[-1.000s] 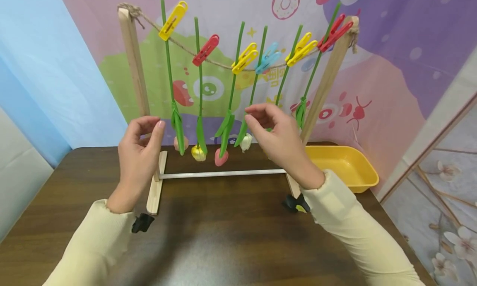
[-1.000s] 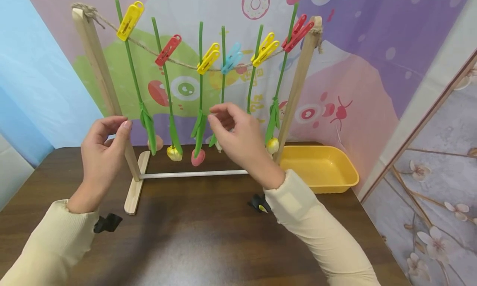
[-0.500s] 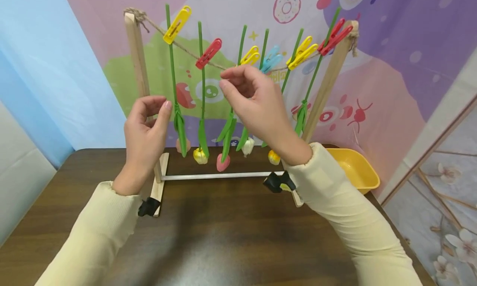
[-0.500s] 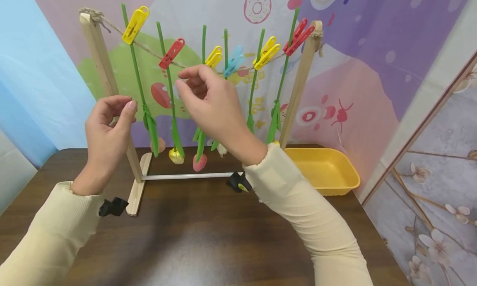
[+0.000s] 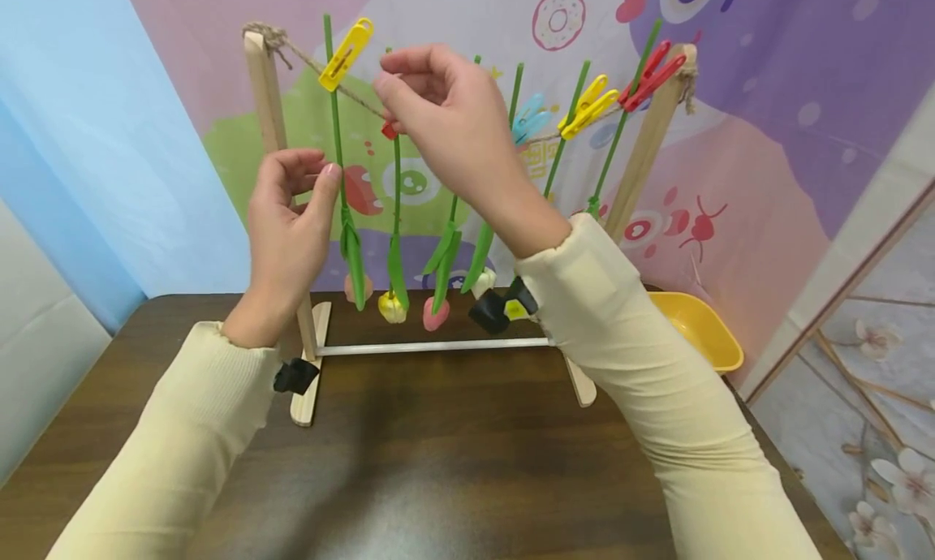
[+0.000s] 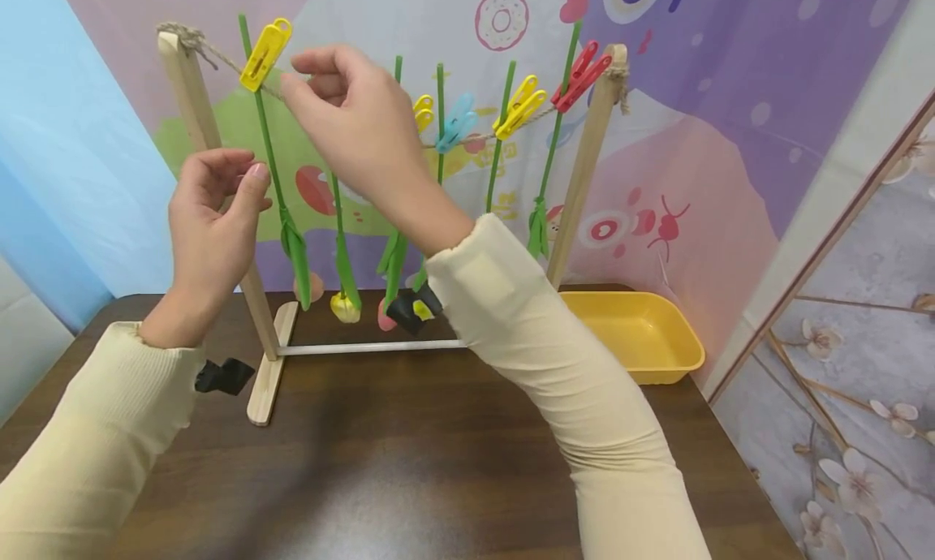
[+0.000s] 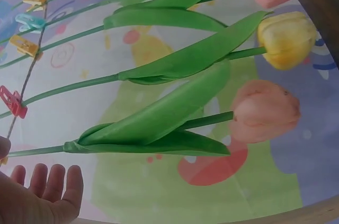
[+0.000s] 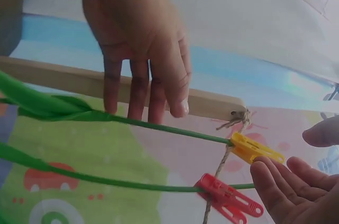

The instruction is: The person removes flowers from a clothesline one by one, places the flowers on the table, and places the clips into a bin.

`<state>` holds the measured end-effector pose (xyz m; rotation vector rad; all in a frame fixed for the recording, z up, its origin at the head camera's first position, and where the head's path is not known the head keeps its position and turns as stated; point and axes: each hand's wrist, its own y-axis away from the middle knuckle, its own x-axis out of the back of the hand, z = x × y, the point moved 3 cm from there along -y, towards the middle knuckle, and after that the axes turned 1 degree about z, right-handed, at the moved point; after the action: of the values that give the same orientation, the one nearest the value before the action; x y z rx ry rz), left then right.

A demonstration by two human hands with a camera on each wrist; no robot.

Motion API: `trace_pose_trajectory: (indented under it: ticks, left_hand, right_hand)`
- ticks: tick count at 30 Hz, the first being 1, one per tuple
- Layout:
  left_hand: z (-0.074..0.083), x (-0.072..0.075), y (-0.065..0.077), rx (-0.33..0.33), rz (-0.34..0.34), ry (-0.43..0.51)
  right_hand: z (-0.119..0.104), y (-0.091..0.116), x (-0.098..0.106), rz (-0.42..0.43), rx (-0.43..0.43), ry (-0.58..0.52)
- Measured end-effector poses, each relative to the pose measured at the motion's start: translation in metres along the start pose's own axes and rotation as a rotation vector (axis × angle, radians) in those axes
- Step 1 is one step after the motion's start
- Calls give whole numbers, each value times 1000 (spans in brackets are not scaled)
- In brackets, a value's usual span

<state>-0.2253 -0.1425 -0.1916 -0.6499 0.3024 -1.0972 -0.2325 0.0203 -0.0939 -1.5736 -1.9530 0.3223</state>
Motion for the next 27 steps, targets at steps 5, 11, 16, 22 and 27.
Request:
trace_pose_trajectory:
  ticks: [5,11,16,22,27]
  left_hand:
    - [3,-5,-8,14,-12,-7]
    - [8,-10,-15,29,-58,-38]
    - [12,-16,-21,52,-80,-48]
    - [14,-21,-26,73,-95,25]
    - [16,-24,-27,87,-112,81]
  right_hand:
    - [-4,-14,-4,2,-67,33]
    - [-5,-24,-7,-42,-141,97]
    - [-8,-30,-9,-72,-195,123]
    - [-11,-38,-13,-85,-218,118]
    - [-10,-42,-17,-84,-230,98]
